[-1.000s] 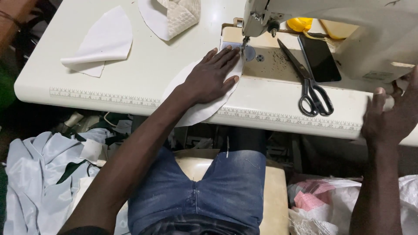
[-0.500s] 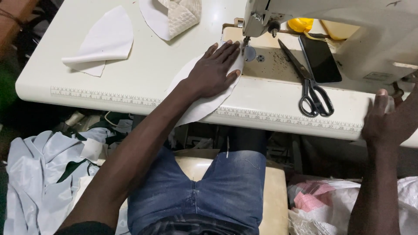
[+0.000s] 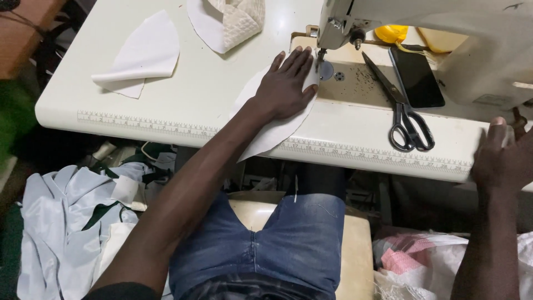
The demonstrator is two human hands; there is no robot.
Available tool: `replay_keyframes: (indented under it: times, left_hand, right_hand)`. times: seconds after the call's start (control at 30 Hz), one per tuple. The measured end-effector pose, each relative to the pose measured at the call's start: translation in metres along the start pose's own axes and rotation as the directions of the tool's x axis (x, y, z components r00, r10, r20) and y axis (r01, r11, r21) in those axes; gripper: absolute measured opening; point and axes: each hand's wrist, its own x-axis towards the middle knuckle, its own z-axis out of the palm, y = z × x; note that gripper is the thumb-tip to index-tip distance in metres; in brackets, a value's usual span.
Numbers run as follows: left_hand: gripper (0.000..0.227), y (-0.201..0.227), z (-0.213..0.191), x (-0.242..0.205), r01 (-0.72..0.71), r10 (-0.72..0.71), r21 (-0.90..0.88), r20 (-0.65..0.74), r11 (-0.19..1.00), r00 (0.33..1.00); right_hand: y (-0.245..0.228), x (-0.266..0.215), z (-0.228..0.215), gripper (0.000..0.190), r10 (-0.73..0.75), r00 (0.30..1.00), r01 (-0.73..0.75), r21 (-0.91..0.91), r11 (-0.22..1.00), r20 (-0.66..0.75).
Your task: Cutting fabric pieces using a template and scissors at a sewing workstation.
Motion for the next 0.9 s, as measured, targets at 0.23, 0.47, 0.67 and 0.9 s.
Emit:
replay_keyframes:
  times: [0.23, 0.47, 0.67, 0.9]
  left_hand:
    - [0.078, 0.006, 0.001, 0.005, 0.047, -0.047, 0.007, -0.012, 0.999, 0.999]
    - [0.078, 0.007, -0.002, 0.004, 0.046, -0.046, 0.008, 0.004, 0.999, 0.999]
    - [0.071, -0.001, -0.010, -0.020, -0.007, -0.001, -0.066, -0.111, 0.998, 0.994]
    - [0.060, -0.018, -0.027, -0.067, -0.217, 0.205, -0.077, -0.139, 0.973, 0.969]
  right_hand:
    - [0.007, 0.001, 0.004, 0.059, -0.021, 0.993, 0.014, 0.064, 0.998, 0.117]
    - [-0.007, -0.003, -0.005, 0.058, 0.054, 0.996, -0.061, 0.095, 0.994, 0.071]
    - [-0.028, -0.005, -0.018, 0.038, 0.036, 0.966, 0.031, 0.252, 0.967, -0.257]
    - [-0.164, -0.105, -0.072, 0.020, 0.206, 0.870, 0.208, 0.714, 0.669, -0.447]
